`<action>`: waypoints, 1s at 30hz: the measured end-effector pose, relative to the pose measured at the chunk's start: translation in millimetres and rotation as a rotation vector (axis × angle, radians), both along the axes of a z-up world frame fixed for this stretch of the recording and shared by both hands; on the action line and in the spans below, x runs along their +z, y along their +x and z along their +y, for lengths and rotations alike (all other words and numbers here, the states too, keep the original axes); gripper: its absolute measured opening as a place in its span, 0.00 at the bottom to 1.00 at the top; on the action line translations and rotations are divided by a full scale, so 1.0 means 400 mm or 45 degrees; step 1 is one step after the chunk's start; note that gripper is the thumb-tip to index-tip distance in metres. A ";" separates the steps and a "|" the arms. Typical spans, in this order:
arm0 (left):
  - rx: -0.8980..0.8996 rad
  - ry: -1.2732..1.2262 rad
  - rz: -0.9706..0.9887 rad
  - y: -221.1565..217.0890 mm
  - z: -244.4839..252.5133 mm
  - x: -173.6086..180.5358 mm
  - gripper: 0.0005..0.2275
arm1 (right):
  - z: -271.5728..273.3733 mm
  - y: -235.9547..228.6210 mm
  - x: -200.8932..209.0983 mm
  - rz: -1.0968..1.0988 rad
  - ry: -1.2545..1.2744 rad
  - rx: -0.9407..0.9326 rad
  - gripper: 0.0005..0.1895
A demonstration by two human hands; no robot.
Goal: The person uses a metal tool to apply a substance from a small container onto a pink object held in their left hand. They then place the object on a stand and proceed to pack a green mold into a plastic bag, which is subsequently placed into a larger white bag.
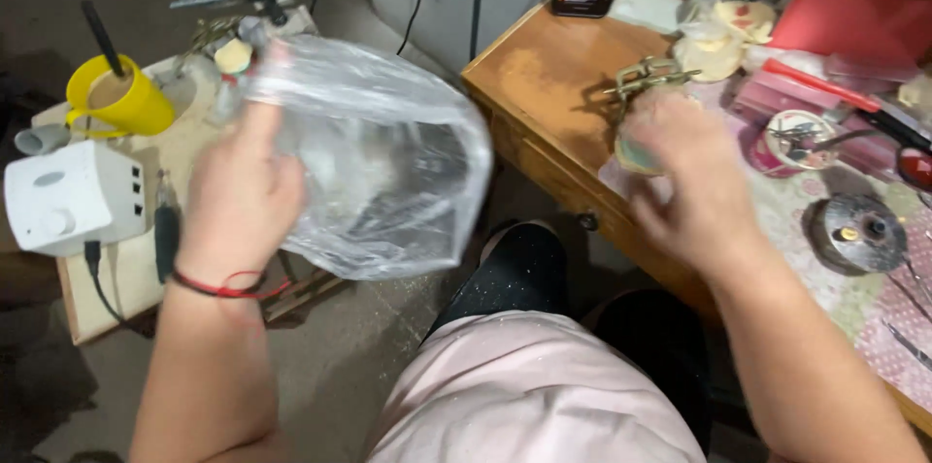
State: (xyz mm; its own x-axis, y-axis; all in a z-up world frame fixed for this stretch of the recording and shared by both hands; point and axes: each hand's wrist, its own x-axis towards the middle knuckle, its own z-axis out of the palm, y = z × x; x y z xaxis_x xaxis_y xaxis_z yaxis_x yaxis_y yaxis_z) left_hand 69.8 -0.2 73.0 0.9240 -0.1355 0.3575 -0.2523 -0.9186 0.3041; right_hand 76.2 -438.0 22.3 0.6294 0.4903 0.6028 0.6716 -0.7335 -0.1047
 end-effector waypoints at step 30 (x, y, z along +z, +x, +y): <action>-0.934 -0.903 -0.229 0.066 -0.408 -0.081 0.19 | 0.060 -0.079 -0.037 0.902 1.540 -0.013 0.51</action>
State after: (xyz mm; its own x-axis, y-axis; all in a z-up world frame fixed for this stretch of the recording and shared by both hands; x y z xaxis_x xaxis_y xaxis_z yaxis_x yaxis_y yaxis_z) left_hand 96.1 -163.6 40.5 0.6244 -0.3478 0.6994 -0.7728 -0.1453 0.6177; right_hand 44.5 -413.9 7.4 0.9743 -0.1042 0.1999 0.2057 0.0484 -0.9774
